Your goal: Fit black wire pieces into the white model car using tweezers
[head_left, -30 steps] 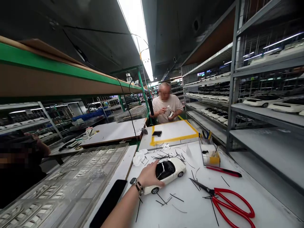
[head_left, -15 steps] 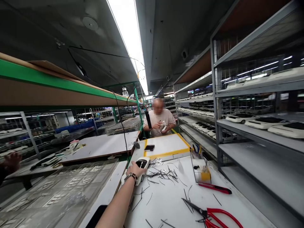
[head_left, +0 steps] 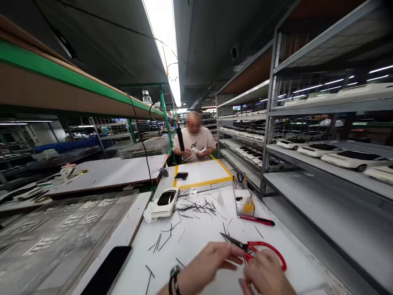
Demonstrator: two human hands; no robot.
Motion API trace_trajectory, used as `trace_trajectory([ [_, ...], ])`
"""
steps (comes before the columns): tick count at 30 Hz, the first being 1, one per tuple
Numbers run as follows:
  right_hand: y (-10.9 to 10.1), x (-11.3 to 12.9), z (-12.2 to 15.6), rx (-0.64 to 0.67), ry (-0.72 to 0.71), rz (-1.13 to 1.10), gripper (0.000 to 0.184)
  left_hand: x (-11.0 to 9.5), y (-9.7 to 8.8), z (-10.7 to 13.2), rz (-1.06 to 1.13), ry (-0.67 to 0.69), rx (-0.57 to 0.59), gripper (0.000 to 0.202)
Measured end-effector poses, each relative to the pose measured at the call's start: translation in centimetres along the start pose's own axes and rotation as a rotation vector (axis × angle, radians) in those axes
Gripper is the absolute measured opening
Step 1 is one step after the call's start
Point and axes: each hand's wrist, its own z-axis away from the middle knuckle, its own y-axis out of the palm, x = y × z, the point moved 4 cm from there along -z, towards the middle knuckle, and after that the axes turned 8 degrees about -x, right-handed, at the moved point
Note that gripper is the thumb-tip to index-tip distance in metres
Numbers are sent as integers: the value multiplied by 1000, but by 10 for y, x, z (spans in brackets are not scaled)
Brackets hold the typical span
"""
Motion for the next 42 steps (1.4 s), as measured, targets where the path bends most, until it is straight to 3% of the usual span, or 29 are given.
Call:
trace_trajectory([
  [2, 25, 13, -4, -103, 4, -35, 26, 19, 8, 22, 276, -25, -141, 43],
  [4, 45, 32, -5, -140, -59, -70, 27, 36, 3, 42, 460, -38, -302, 36],
  [6, 56, 53, -4, -76, -173, -103, 27, 49, -4, 59, 568, -35, -409, 32],
  [9, 50, 69, -1, 82, -317, -203, 22, 61, -7, 76, 614, -58, -497, 33],
  [11, 38, 58, -2, 259, -360, -321, 17, 61, -6, 84, 635, -55, -590, 36],
  [12, 33, 42, -3, 361, -328, -369, 25, 59, -5, 88, 649, -47, -645, 37],
  [13, 27, 17, -5, 397, -224, -369, 32, 57, -5, 92, 656, -42, -693, 37],
  [14, 23, -18, -7, 416, 8, -268, 34, 55, -4, 95, 647, -45, -726, 38],
  [16, 17, -100, 4, 530, 549, 120, 37, 51, -2, 101, 579, -84, -710, 38],
  [17, 14, -132, 11, 553, 658, 231, 38, 51, 1, 104, 535, -104, -672, 39],
  [19, 13, -181, 25, 602, 749, 350, 38, 53, 6, 109, 471, -131, -597, 39],
  [22, 18, -212, 44, 704, 766, 387, 33, 62, 14, 113, 449, -143, -553, 37],
  [27, 15, -208, 56, 811, 691, 355, 30, 69, 26, 114, 447, -136, -508, 33],
  [31, 12, -203, 58, 863, 660, 336, 40, 67, 36, 112, 437, -130, -474, 30],
  [37, 27, -193, 49, 826, 589, 239, 36, 69, 58, 110, 485, -145, -379, 30],
  [39, 20, -188, 47, 771, 592, 199, 34, 69, 62, 111, 476, -152, -362, 31],
  [42, -16, -173, 56, 649, 674, 178, 36, 69, 62, 112, 456, -154, -367, 32],
])
